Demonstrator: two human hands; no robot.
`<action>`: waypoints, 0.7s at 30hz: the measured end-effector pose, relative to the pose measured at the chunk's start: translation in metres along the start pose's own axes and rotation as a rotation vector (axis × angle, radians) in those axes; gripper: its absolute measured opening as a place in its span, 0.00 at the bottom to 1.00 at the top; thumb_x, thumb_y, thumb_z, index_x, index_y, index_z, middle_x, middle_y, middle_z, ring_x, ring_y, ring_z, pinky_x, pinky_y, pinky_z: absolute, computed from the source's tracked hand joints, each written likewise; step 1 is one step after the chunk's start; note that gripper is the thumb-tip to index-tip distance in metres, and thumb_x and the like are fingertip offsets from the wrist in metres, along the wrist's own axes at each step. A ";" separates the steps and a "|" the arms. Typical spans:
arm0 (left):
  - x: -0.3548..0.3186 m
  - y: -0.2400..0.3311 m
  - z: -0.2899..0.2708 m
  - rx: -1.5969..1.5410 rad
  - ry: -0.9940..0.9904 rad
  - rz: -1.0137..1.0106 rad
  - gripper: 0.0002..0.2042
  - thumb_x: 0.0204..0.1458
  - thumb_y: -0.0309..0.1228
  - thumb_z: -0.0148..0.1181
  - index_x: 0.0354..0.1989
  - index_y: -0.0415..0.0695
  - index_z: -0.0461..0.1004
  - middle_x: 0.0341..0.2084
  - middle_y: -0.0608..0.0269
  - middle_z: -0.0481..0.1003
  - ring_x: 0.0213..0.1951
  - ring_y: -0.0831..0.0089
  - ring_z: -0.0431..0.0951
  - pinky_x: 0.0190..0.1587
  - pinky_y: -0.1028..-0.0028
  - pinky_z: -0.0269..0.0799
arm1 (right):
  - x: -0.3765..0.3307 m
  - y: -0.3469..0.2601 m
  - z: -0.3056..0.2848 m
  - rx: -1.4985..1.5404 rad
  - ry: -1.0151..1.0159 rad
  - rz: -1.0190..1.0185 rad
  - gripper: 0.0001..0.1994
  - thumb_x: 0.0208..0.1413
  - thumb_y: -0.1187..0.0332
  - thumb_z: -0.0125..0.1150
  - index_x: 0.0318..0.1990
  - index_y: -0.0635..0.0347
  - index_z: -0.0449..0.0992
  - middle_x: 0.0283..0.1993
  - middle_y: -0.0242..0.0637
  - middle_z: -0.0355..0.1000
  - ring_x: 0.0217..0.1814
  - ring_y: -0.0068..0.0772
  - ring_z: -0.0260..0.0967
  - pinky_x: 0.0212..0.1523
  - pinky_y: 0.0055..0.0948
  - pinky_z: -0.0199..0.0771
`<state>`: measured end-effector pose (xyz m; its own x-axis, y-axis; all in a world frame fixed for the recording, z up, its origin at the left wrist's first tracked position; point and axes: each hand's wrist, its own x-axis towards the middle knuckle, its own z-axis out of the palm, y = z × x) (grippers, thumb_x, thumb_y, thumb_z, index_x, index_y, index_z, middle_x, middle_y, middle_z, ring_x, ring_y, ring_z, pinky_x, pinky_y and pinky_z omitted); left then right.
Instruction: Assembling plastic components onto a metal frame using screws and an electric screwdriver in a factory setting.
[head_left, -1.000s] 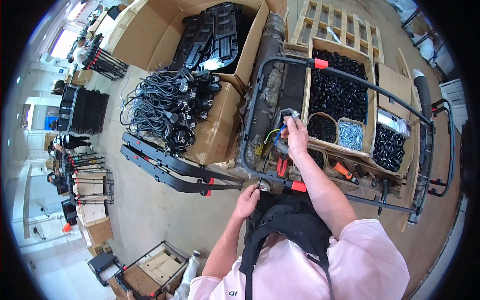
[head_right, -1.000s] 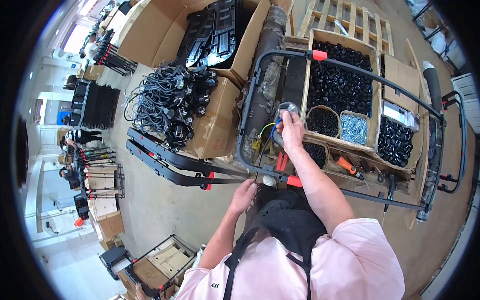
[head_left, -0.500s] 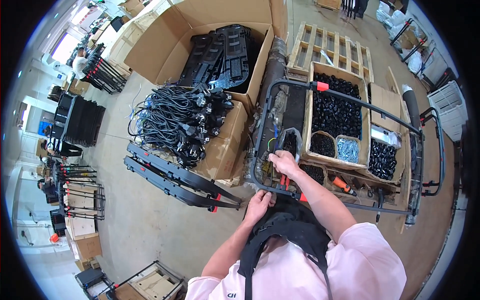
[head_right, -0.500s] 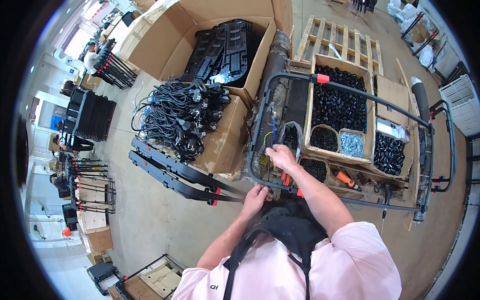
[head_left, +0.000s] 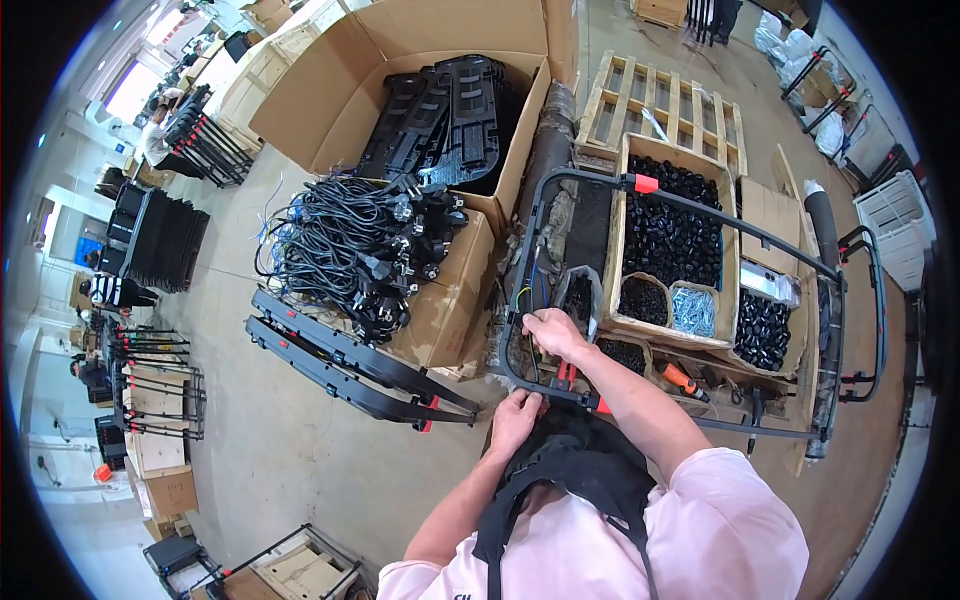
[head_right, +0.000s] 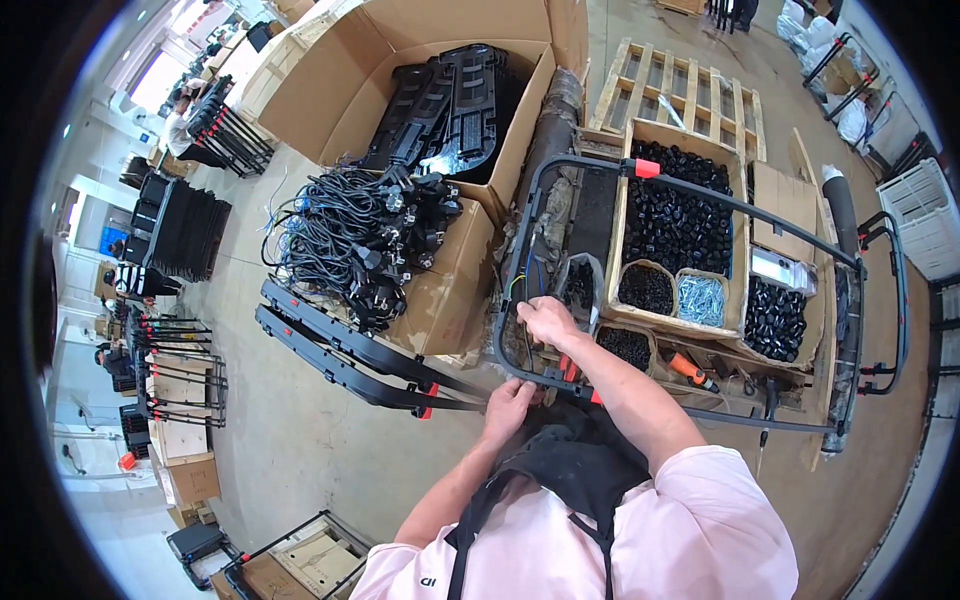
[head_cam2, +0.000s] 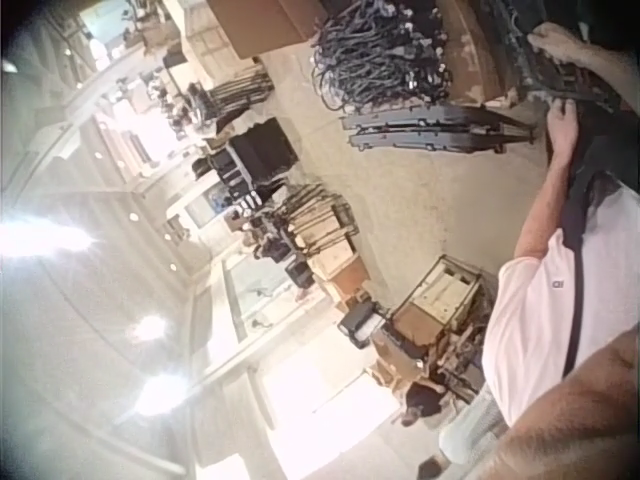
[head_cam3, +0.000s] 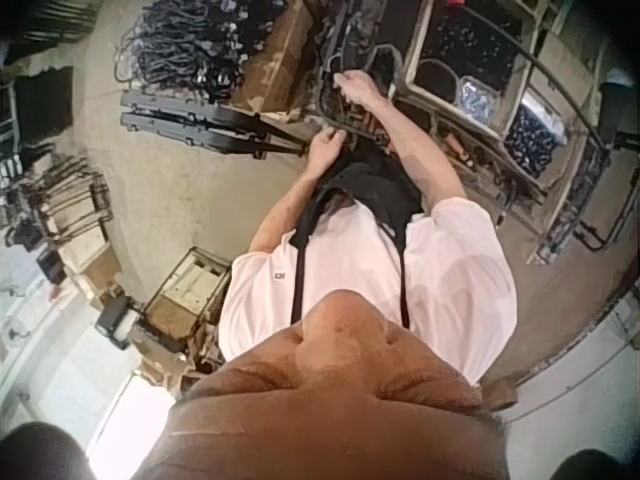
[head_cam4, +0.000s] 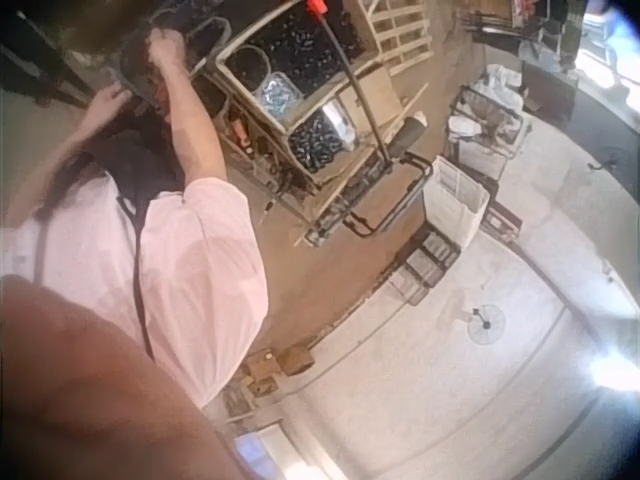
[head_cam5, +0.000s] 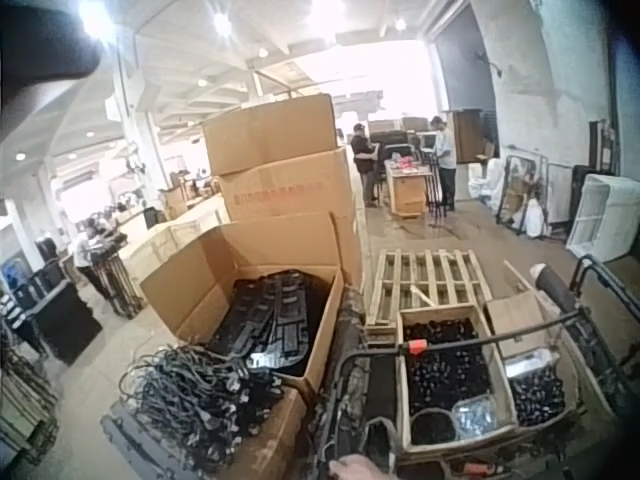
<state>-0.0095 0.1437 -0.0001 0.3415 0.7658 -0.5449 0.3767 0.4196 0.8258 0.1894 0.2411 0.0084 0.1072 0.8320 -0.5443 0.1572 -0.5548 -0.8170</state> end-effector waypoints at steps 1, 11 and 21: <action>-0.001 -0.001 0.002 0.007 0.020 -0.011 0.17 0.67 0.39 0.57 0.40 0.35 0.83 0.33 0.58 0.85 0.36 0.74 0.83 0.45 0.70 0.78 | 0.001 0.001 -0.001 -0.012 -0.020 -0.010 0.21 0.71 0.56 0.54 0.37 0.66 0.82 0.23 0.32 0.73 0.19 0.26 0.69 0.24 0.32 0.70; -0.003 -0.015 0.017 -0.190 0.088 -0.020 0.14 0.68 0.33 0.55 0.41 0.34 0.81 0.37 0.56 0.86 0.40 0.70 0.85 0.48 0.69 0.79 | 0.049 0.006 -0.110 -0.811 0.040 -0.165 0.11 0.52 0.65 0.62 0.39 0.53 0.89 0.44 0.49 0.84 0.50 0.52 0.82 0.54 0.45 0.81; -0.011 0.010 0.014 -0.158 0.150 -0.153 0.14 0.67 0.35 0.57 0.43 0.36 0.83 0.37 0.61 0.86 0.40 0.74 0.84 0.49 0.71 0.78 | 0.110 0.066 -0.070 -1.441 -0.121 -0.282 0.13 0.58 0.66 0.57 0.39 0.53 0.89 0.44 0.41 0.86 0.49 0.42 0.85 0.47 0.40 0.85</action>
<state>0.0031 0.1327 0.0120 0.1553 0.7463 -0.6472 0.2706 0.5980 0.7544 0.2803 0.2958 -0.0917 -0.1615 0.8653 -0.4746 0.9862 0.1595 -0.0447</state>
